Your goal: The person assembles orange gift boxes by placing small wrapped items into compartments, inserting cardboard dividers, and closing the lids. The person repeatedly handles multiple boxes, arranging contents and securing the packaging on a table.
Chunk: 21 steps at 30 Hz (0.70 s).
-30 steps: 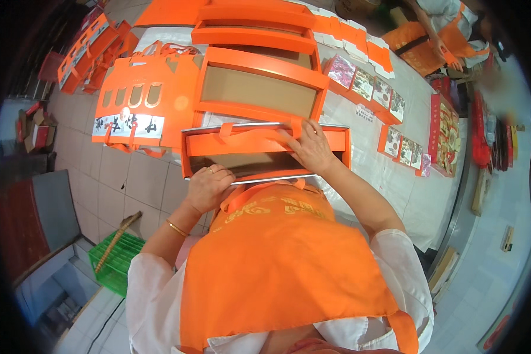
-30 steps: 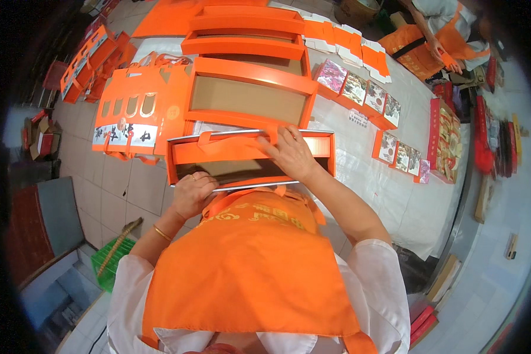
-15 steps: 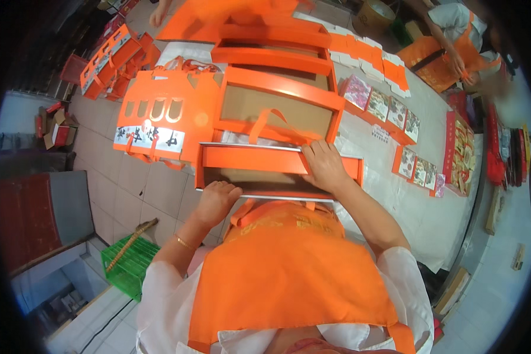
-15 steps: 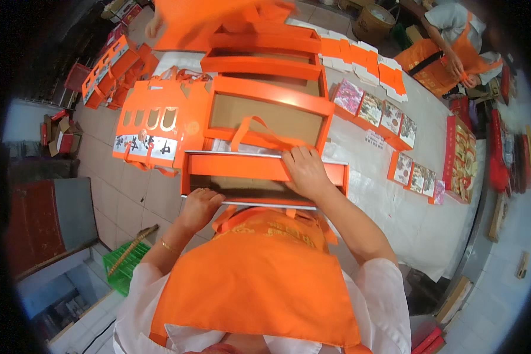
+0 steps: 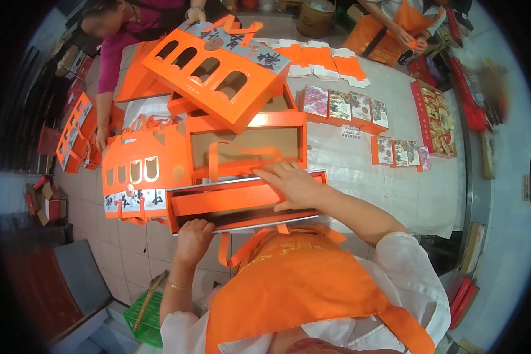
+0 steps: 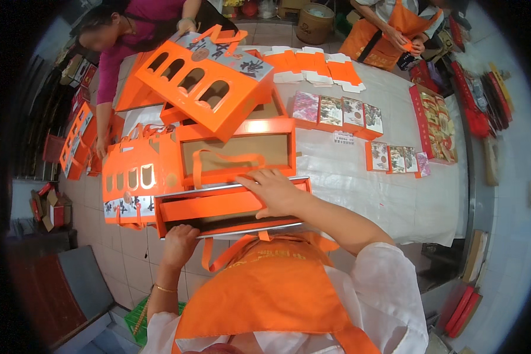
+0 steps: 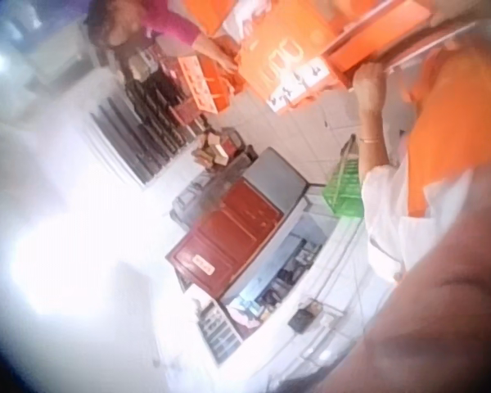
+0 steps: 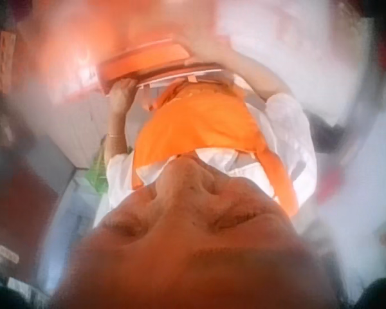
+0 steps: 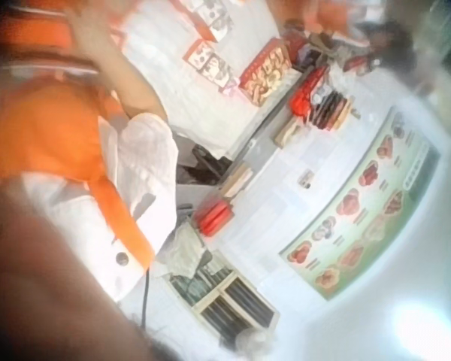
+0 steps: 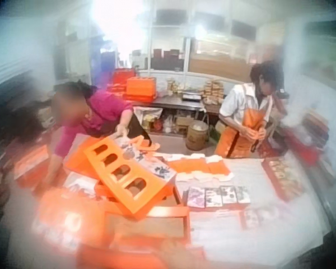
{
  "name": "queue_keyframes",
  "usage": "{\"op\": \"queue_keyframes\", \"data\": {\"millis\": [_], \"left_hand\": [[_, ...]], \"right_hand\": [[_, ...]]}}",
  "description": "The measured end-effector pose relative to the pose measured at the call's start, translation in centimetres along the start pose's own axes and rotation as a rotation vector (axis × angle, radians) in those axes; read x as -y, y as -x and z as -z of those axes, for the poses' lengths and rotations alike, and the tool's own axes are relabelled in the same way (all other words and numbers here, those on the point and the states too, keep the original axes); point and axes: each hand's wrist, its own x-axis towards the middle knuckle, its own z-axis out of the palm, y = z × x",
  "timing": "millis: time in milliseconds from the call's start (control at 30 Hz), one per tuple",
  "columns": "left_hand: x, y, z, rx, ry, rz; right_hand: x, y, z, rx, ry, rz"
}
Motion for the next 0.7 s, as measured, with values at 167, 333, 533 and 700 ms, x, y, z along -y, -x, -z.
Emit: {"op": "queue_keyframes", "data": {"millis": [167, 333, 533, 700], "left_hand": [[-1.0, 0.6, 1.9, 0.014, -0.026, 0.004], [-1.1, 1.5, 5.0, 0.071, -0.052, 0.004], [1.0, 3.4, 6.5, 0.093, 0.023, 0.094], [4.0, 6.2, 6.6, 0.144, 0.019, 0.182]], "right_hand": [[-7.7, 2.6, 1.4, -0.310, -0.298, -0.275], [-10.0, 6.8, -1.4, 0.181, -0.833, -0.435], [-8.7, 3.8, -4.1, 0.154, -0.683, -0.463], [-4.1, 2.2, -4.2, 0.195, -0.683, -0.407]]}}
